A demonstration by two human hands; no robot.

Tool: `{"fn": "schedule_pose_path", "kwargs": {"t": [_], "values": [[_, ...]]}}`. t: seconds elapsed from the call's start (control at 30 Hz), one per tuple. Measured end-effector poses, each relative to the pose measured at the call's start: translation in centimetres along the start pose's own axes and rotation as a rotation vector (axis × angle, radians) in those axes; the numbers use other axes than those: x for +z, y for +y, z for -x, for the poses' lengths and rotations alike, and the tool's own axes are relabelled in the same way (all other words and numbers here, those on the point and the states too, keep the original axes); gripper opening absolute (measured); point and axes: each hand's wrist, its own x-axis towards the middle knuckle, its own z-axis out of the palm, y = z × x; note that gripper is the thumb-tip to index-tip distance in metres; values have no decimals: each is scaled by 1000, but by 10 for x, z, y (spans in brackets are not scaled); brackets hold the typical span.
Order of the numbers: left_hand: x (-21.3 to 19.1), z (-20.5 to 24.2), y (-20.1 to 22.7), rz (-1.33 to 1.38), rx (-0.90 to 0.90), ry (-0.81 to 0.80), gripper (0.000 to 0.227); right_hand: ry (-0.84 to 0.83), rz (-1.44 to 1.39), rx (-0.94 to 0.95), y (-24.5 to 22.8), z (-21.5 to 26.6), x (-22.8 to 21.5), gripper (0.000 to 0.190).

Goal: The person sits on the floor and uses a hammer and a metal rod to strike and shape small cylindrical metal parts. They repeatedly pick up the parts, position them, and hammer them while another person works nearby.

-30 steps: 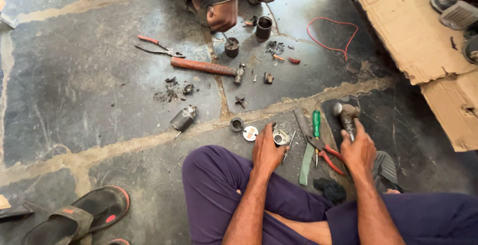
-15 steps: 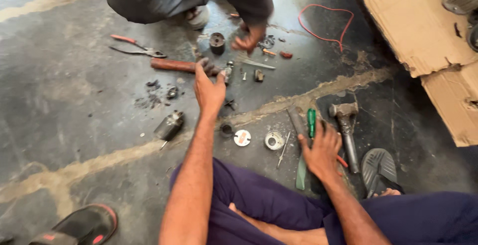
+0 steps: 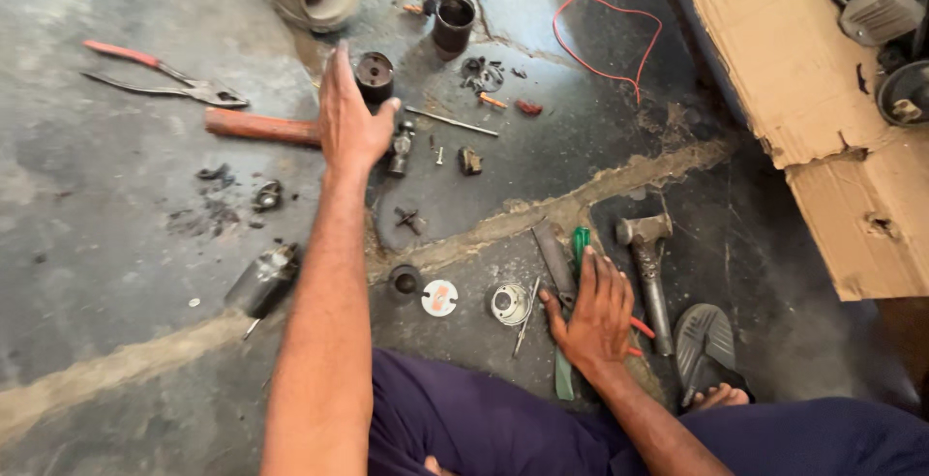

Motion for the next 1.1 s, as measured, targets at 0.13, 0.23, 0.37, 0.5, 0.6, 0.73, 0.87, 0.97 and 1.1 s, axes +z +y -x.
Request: {"fn": "schedule_pose_path", "kwargs": {"t": [0.13,0.23,0.37,0.5,0.6,0.73,0.87,0.97,1.1], "values": [[10,-2,-4,5,-135,-57,87,-30,18,2,-4,1,6,88],[19,-4,6,-33,-254,-20,74,-55,29,9,0,-4,1,90],[15,4,22,-1,-191,174,76,-71,9,16,-4,-1,2,90],[13,-2,55,254,-256,383,74,-61,18,16,0,-2,5,88],[-14,-9,82,568,-279,462,67,-84,40,44,-2,2,4,88],[-66,-17,123,1291,-263,469,54,-75,43,50,1,2,5,88],[-120,-4,143,1822,-429,465,38,-48,36,36,5,3,15,88],[-148,3,138,2047,-446,453,31,-30,5,27,14,8,21,86],[-173,4,111,2041,-438,526,29,-50,-67,16,24,6,20,79]]}}
